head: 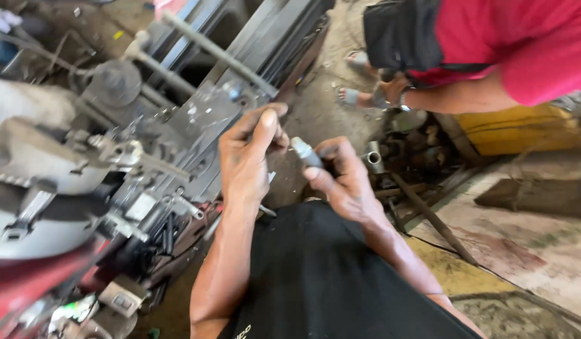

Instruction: The person operates a metal lathe, adjusting the tool post and carriage while machining a cylindrical metal rod. They repeatedly remove the rod to inspect its surface and then reposition it for further machining.

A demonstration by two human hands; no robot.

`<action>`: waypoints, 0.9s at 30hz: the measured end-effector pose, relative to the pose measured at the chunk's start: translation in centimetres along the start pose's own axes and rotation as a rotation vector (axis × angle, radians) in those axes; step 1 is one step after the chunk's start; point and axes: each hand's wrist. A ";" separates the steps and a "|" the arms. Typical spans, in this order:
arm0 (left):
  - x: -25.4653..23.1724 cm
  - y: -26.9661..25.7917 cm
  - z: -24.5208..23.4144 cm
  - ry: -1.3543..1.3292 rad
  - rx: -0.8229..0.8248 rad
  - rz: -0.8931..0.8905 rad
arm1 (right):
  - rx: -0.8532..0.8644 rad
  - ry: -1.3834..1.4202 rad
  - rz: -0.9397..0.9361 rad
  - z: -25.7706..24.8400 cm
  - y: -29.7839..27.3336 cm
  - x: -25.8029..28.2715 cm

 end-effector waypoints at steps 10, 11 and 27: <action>0.6 -0.1 -0.9 -0.245 -0.007 -0.204 | -0.020 -0.094 0.152 -0.4 1.4 1.5; 0.6 -0.1 -1.0 -0.194 0.013 -0.192 | -0.011 -0.113 0.147 -0.5 1.5 1.7; -1.8 -1.0 -1.1 0.284 0.160 0.078 | -0.054 -0.279 0.174 -0.2 0.9 1.3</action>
Point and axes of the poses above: each hand's wrist, its own y-axis towards the middle knuckle, its own z-axis out of the palm, x = y × z, and after that the axes turned 15 degrees about -y, right-handed
